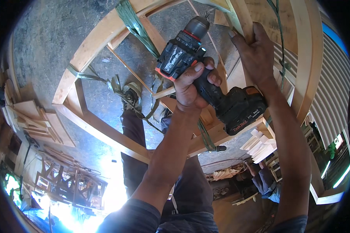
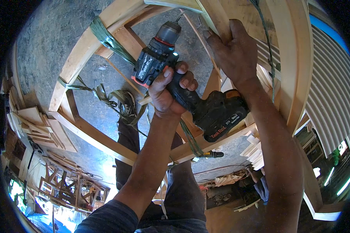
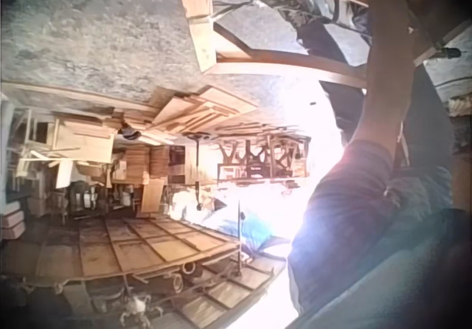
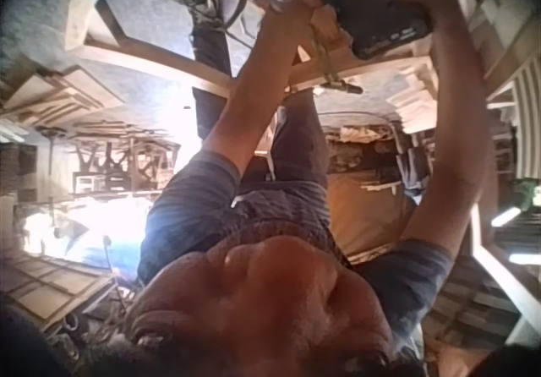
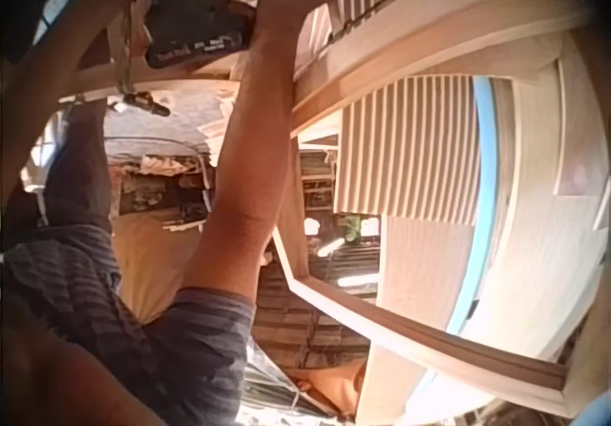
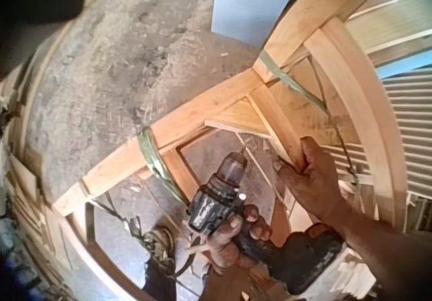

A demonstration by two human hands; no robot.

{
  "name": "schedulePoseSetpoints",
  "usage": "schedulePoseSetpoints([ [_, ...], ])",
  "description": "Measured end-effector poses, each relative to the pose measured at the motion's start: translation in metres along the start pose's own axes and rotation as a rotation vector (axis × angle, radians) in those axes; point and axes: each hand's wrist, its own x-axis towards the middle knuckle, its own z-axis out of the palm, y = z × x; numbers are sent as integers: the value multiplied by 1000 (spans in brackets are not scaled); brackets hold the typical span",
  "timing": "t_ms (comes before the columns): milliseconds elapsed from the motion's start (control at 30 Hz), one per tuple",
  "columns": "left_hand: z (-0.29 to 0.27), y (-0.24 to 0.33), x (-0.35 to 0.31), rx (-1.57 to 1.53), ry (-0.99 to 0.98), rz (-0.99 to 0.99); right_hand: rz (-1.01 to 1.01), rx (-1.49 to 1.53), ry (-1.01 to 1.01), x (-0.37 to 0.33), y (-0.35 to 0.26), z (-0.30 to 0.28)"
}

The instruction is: Using a power drill to assemble a wooden chair frame and attach green upholstery straps.

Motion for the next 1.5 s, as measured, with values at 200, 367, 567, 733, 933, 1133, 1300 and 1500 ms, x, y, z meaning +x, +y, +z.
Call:
schedulePoseSetpoints([
  [200,2,3,5,30,-22,-15,74,-15,-46,0,-10,-5],
  [367,3,-2,6,-25,-3,-34,149,534,-27,-1,-6,-4],
  [567,4,-3,8,-28,-29,-35,309,524,12,0,-11,-8],
  [733,7,-1,8,-57,26,-40,337,429,-34,2,-12,-13],
  [933,11,-2,12,-62,7,-43,376,529,-39,4,-3,-15],
  [1133,21,-2,12,-87,49,-47,432,584,-46,4,2,-17],
  [1300,25,-3,14,-97,96,-52,468,651,-49,4,5,-18],
  [1500,19,-3,15,-61,30,-57,465,631,-60,2,11,-20],
])
